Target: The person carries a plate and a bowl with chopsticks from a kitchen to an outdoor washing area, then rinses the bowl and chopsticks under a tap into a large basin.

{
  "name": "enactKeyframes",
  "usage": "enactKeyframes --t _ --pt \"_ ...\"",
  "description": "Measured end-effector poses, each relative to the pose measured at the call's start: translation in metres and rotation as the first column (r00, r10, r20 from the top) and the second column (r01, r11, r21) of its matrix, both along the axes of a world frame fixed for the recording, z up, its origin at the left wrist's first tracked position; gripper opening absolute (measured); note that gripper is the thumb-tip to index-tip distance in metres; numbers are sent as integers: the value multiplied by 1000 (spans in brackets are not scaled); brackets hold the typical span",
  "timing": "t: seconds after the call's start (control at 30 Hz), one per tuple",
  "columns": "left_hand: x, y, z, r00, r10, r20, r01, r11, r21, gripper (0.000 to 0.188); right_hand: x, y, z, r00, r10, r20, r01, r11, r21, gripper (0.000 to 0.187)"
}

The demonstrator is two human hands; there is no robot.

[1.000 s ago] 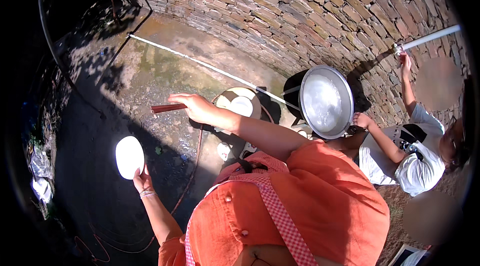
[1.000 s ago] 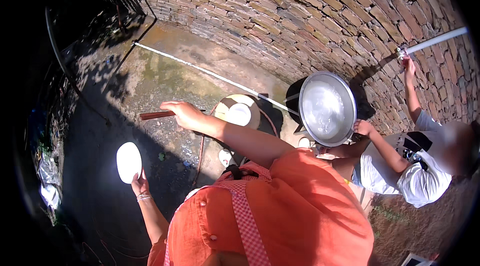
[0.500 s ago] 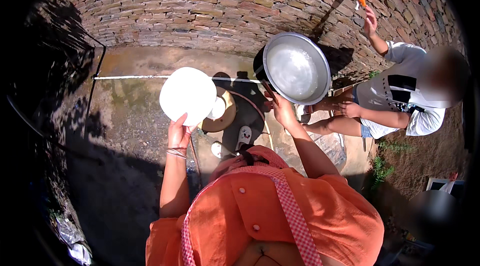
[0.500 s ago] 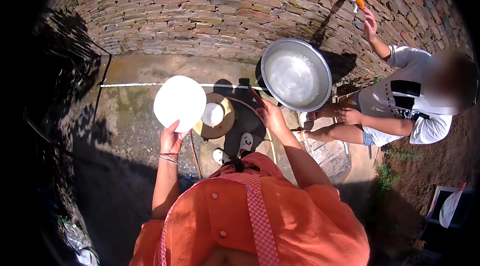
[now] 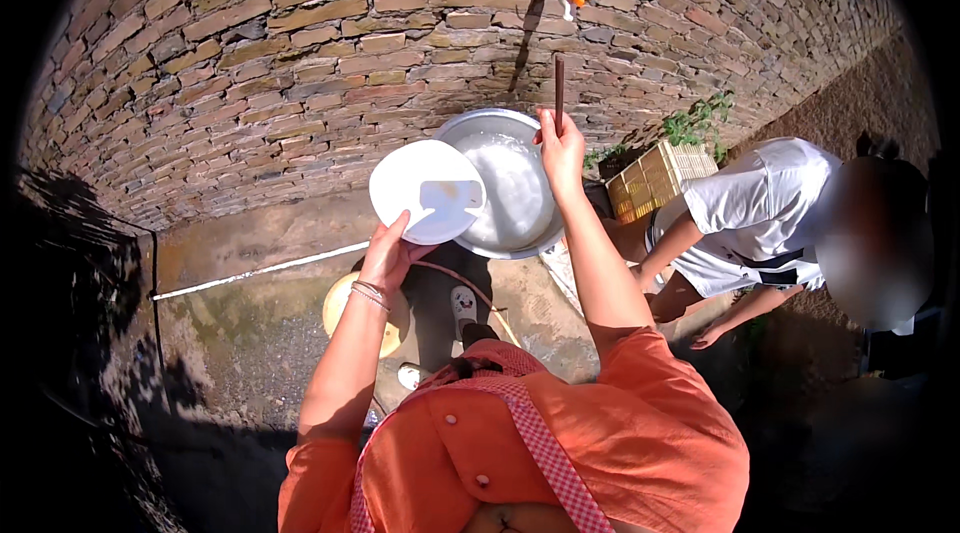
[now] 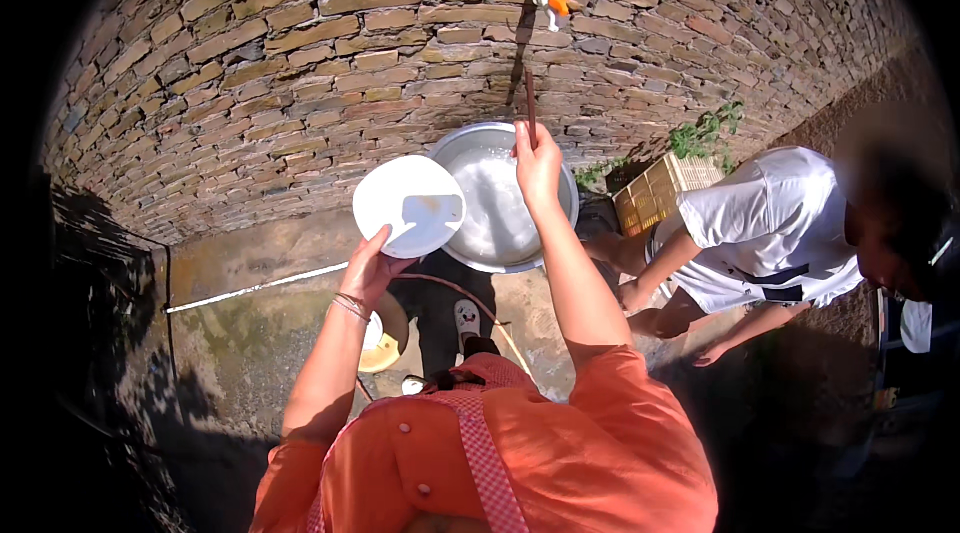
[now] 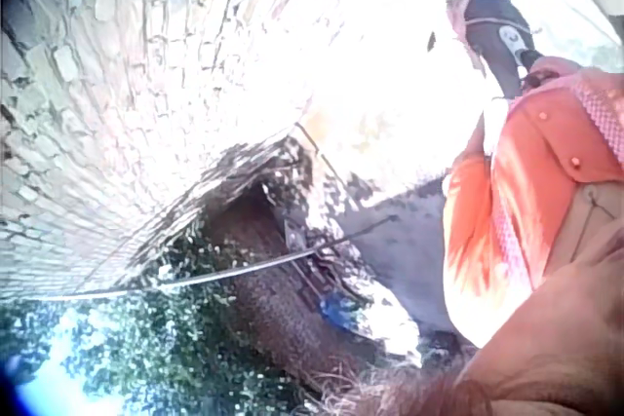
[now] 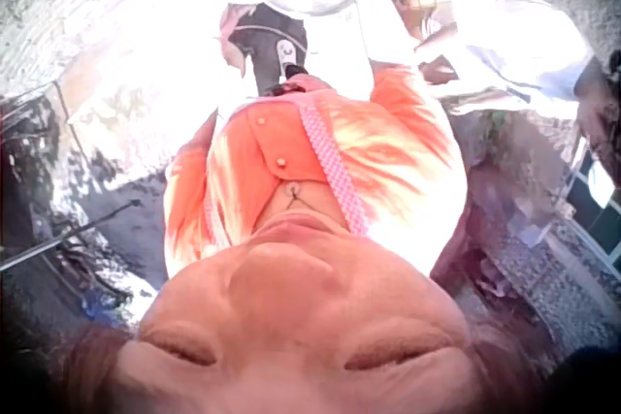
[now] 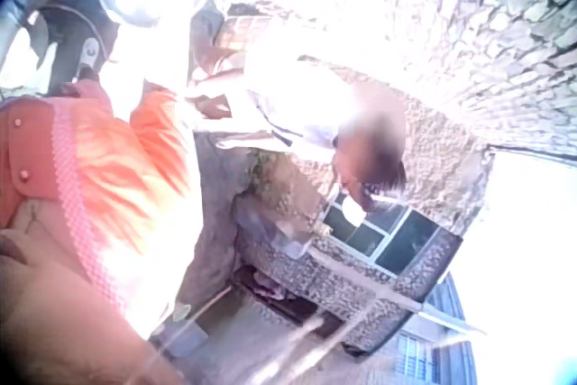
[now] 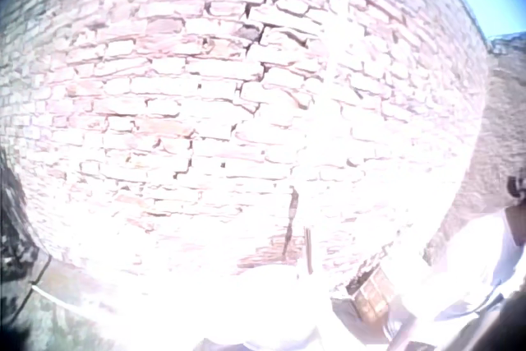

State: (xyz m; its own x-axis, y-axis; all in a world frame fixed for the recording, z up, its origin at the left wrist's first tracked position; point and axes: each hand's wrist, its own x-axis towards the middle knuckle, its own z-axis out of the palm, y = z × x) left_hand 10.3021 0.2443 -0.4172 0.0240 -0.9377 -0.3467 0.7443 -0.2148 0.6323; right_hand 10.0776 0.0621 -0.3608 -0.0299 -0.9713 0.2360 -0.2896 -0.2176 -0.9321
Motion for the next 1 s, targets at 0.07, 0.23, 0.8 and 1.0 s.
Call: enactKeyframes --t 0.07,0.23,0.8,1.0 --pt "-19 -43 0 998 -49 30 47 998 44 47 -8 -56 23 995 -102 -11 99 986 -138 31" --pt "-50 -155 10 993 -109 -51 111 992 51 48 -14 -185 73 936 -297 -187 230 922 -311 53" --pt "-120 -327 4 965 -263 -3 262 962 72 60 -56 -268 75 957 287 -36 -288 935 -207 32" --pt "-125 -333 -8 952 -294 -83 294 956 -16 64 -60 -272 79 930 366 -6 -364 922 -135 36"
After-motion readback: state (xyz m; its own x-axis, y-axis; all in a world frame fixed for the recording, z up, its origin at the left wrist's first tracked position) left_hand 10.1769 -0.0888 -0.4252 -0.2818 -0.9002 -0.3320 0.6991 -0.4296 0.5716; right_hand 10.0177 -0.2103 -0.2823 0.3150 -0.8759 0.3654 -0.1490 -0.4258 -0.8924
